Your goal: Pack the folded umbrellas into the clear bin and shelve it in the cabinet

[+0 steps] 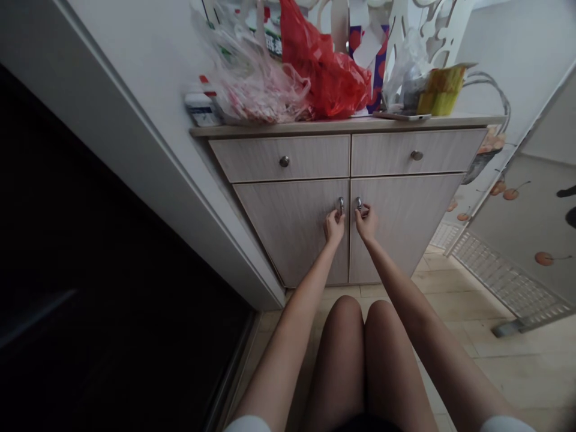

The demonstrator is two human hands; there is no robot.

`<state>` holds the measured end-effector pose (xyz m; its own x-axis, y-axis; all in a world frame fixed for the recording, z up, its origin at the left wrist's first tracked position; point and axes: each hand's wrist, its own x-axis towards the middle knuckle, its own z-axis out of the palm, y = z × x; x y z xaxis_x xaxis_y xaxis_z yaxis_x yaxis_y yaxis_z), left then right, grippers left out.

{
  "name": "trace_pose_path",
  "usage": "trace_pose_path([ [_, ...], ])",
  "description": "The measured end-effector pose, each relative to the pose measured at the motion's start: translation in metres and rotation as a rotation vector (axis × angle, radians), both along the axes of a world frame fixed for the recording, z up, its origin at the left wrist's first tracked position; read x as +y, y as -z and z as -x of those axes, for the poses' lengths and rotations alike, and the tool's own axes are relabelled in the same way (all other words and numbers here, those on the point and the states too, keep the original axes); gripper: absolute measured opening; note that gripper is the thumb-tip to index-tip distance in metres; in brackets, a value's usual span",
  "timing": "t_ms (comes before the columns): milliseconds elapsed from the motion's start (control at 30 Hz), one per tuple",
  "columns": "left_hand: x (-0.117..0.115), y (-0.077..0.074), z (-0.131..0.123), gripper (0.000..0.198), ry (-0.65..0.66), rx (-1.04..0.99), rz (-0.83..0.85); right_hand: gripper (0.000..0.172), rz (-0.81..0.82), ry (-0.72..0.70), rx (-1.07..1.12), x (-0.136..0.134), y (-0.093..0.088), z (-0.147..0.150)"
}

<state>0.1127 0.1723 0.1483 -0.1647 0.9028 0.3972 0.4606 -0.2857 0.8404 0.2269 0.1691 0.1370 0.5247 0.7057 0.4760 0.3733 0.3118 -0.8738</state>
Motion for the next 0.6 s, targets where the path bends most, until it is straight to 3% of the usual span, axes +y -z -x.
trace_pose_path([
  [67, -0.008, -0.004, 0.008, 0.031, -0.016, -0.131, 0.004, 0.056, -0.056, -0.064, 0.056, -0.010, -0.003, -0.004],
  [133, -0.020, -0.009, 0.018, 0.045, 0.051, -0.311, 0.069, 0.067, -0.082, -0.170, 0.157, -0.025, -0.009, -0.009],
  [233, -0.046, -0.019, 0.038, 0.064, 0.365, -0.617, 0.213, 0.084, -0.061, -0.447, 0.394, -0.057, -0.021, -0.018],
  [300, -0.065, -0.025, 0.049, 0.065, 0.574, -0.769, 0.248, 0.091, -0.039, -0.666, 0.548, -0.080, -0.030, -0.025],
  [367, -0.082, -0.029, 0.056, 0.059, 0.666, -0.875, 0.232, 0.090, -0.030, -0.843, 0.658, -0.100, -0.035, -0.032],
  [433, -0.095, -0.028, 0.059, 0.054, 0.677, -0.939, 0.218, 0.083, -0.038, -0.950, 0.723, -0.114, -0.037, -0.039],
  [600, -0.105, -0.010, 0.056, 0.049, 0.692, -1.019, 0.208, 0.069, -0.061, -1.045, 0.776, -0.127, -0.028, -0.046],
])
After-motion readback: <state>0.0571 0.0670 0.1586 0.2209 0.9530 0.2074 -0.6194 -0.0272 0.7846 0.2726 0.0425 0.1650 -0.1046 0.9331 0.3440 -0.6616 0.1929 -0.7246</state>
